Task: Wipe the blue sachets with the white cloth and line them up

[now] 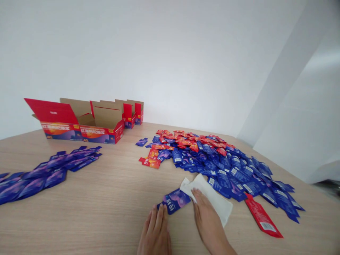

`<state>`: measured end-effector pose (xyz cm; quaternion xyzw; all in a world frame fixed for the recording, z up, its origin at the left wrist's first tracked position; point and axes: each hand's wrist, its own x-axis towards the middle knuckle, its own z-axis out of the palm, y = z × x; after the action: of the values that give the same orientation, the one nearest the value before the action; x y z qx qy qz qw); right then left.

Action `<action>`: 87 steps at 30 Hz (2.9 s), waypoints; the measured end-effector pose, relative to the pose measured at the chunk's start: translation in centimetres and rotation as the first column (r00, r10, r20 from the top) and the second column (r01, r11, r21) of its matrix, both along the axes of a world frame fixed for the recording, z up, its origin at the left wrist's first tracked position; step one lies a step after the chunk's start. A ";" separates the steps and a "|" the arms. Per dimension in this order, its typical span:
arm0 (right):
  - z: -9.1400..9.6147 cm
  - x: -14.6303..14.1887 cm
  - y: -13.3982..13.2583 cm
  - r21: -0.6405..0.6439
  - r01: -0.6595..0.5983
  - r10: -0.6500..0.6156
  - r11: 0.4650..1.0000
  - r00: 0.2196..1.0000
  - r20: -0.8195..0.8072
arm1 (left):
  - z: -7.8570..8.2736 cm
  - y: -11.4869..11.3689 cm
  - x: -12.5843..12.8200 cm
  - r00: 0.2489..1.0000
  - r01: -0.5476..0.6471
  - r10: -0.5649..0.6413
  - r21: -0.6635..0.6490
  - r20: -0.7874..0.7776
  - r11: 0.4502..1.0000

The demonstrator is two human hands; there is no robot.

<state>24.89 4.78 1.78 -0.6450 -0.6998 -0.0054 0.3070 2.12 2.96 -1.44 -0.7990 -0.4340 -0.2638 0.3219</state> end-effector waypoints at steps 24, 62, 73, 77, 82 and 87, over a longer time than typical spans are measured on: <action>0.5 -1.7 0.6 -0.050 -0.057 0.058 0.997 0.998 0.021 | -1.1 0.2 0.0 1.000 0.004 -0.005 -0.085 -0.008 0.996; 0.5 -0.7 0.6 0.045 -0.092 0.096 0.995 0.991 -0.098 | -0.6 0.0 0.1 0.999 0.035 -0.032 -0.103 0.027 0.994; 1.9 -0.4 0.3 -0.014 -0.095 0.093 0.995 0.992 -0.090 | 0.8 -1.1 0.2 0.999 0.026 -0.021 -0.184 0.033 0.983; 2.1 -3.1 0.1 -0.024 -0.445 0.441 0.895 0.892 -0.099 | 0.8 -1.0 0.1 0.998 0.060 -0.053 -0.208 0.036 0.976; 2.5 -0.8 1.0 -0.055 -0.164 0.160 0.985 0.984 -0.080 | 1.4 -1.5 0.2 0.999 0.036 -0.030 -0.206 0.036 0.978; 2.4 -2.5 0.3 -0.029 -0.385 0.382 0.923 0.921 -0.076 | 2.2 -1.6 0.3 0.999 0.035 -0.032 -0.163 0.017 0.986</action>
<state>22.42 5.04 4.17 -0.5019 -0.8014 0.0920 0.3121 2.42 1.35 0.71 -0.8280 -0.4428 -0.2383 0.2480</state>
